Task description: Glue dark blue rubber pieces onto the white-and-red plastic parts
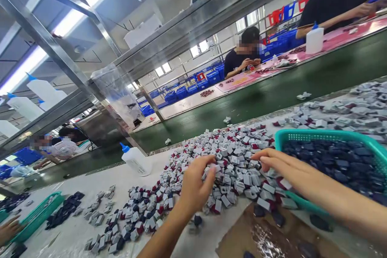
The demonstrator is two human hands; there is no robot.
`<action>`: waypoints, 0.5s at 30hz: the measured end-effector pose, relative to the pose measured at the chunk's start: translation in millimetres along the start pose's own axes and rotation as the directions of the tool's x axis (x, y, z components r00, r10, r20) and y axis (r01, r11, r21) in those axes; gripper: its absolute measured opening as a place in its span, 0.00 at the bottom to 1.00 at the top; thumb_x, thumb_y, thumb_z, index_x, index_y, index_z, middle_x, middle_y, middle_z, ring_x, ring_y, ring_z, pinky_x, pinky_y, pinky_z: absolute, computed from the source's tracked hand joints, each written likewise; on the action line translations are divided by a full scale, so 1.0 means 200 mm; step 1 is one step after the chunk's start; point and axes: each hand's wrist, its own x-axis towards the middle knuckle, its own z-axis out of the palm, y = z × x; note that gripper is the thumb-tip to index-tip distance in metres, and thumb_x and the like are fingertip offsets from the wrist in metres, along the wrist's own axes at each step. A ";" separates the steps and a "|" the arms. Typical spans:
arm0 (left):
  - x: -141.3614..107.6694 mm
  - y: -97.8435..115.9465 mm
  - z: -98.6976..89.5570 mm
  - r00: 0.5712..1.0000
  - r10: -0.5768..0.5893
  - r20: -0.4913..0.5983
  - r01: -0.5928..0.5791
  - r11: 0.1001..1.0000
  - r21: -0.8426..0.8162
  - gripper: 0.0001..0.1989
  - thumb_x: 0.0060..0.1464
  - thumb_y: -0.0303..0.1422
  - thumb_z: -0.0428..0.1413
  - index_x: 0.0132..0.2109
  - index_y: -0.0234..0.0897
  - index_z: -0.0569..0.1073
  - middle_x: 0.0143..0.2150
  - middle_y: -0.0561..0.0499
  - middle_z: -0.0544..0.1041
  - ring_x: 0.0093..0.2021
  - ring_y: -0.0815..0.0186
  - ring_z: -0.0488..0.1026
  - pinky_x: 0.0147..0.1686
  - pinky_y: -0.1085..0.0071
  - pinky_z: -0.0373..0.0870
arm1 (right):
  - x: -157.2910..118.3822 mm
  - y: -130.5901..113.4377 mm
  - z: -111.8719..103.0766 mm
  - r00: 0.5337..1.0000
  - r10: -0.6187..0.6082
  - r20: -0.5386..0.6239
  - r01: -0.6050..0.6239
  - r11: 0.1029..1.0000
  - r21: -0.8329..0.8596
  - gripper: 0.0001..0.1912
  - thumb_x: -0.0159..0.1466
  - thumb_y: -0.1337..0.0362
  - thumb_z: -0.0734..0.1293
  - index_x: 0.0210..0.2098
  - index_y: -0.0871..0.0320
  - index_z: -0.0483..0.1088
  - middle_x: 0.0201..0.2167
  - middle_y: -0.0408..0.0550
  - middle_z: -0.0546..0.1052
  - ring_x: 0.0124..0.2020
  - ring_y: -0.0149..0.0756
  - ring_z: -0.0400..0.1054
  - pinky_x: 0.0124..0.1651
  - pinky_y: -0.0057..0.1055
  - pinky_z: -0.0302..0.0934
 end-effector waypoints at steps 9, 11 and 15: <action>-0.16 0.11 0.22 0.892 -0.185 0.412 0.448 0.473 -0.758 0.31 0.53 0.58 0.57 0.48 0.32 0.73 0.38 0.48 0.74 0.33 0.69 0.72 0.31 0.77 0.70 | -0.34 -0.11 0.30 0.898 -0.194 0.395 0.252 0.962 -0.101 0.38 0.66 0.35 0.43 0.67 0.42 0.57 0.70 0.36 0.48 0.71 0.45 0.40 0.69 0.50 0.45; -0.16 0.04 0.19 0.850 -0.292 0.439 0.525 0.397 -0.753 0.34 0.47 0.59 0.60 0.47 0.33 0.72 0.32 0.52 0.69 0.23 0.75 0.64 0.18 0.81 0.60 | -0.26 -0.10 0.20 0.906 -0.269 0.327 0.350 0.910 -0.220 0.36 0.67 0.36 0.45 0.66 0.41 0.58 0.68 0.38 0.52 0.70 0.45 0.45 0.68 0.52 0.50; -0.15 -0.12 0.06 0.830 -0.491 0.265 0.453 0.318 -0.833 0.34 0.41 0.60 0.61 0.44 0.36 0.71 0.32 0.54 0.63 0.21 0.78 0.57 0.14 0.83 0.48 | 0.05 0.12 -0.15 0.892 -0.451 -0.031 0.329 0.695 -0.639 0.44 0.64 0.31 0.45 0.54 0.55 0.72 0.56 0.57 0.70 0.60 0.50 0.62 0.65 0.50 0.53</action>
